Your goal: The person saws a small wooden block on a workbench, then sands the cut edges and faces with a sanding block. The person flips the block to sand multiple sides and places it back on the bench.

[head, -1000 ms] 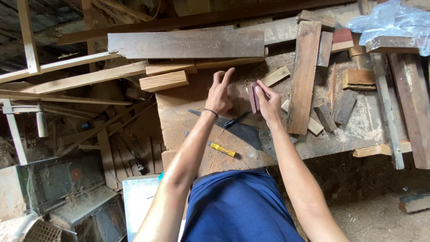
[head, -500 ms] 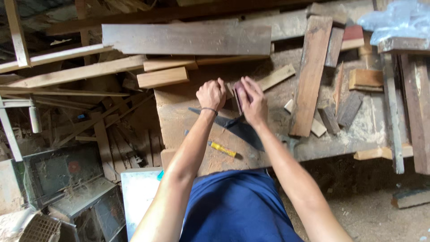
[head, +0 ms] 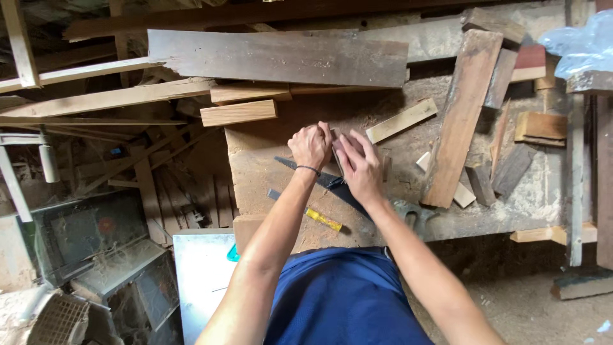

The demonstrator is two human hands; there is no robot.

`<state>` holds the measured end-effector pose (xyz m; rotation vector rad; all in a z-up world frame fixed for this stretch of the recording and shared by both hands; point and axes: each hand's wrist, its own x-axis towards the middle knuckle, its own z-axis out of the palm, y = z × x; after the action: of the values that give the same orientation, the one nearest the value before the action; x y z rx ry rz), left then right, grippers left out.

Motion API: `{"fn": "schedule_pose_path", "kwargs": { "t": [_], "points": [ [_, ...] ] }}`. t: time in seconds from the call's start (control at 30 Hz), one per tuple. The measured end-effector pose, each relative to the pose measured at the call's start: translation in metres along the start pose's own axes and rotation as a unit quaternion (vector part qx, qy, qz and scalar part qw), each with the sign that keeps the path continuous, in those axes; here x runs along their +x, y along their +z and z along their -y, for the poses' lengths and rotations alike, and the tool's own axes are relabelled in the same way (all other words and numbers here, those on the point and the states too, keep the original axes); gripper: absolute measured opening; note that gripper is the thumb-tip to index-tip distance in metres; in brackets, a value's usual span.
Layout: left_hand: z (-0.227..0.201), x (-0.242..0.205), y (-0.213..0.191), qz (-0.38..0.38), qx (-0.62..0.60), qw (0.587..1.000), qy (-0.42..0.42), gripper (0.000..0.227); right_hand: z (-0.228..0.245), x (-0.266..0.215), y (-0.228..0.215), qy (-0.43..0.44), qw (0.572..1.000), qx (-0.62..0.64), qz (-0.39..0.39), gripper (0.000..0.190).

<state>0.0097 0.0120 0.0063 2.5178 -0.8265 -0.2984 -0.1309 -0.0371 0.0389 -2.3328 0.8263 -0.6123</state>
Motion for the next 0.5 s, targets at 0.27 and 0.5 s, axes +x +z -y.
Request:
{"fn": "schedule_pose_path", "kwargs": {
  "t": [0.27, 0.5],
  "points": [
    [-0.005, -0.003, 0.001, -0.037, -0.007, 0.999, -0.008, 0.051, -0.042, 0.032, 0.01, 0.136, 0.967, 0.217, 0.001, 0.033],
    [-0.002, 0.002, 0.003, -0.009, 0.017, 1.0, 0.012, 0.055, -0.055, 0.07, 0.04, 0.127, 0.963, 0.234, 0.036, 0.035]
  ]
}}
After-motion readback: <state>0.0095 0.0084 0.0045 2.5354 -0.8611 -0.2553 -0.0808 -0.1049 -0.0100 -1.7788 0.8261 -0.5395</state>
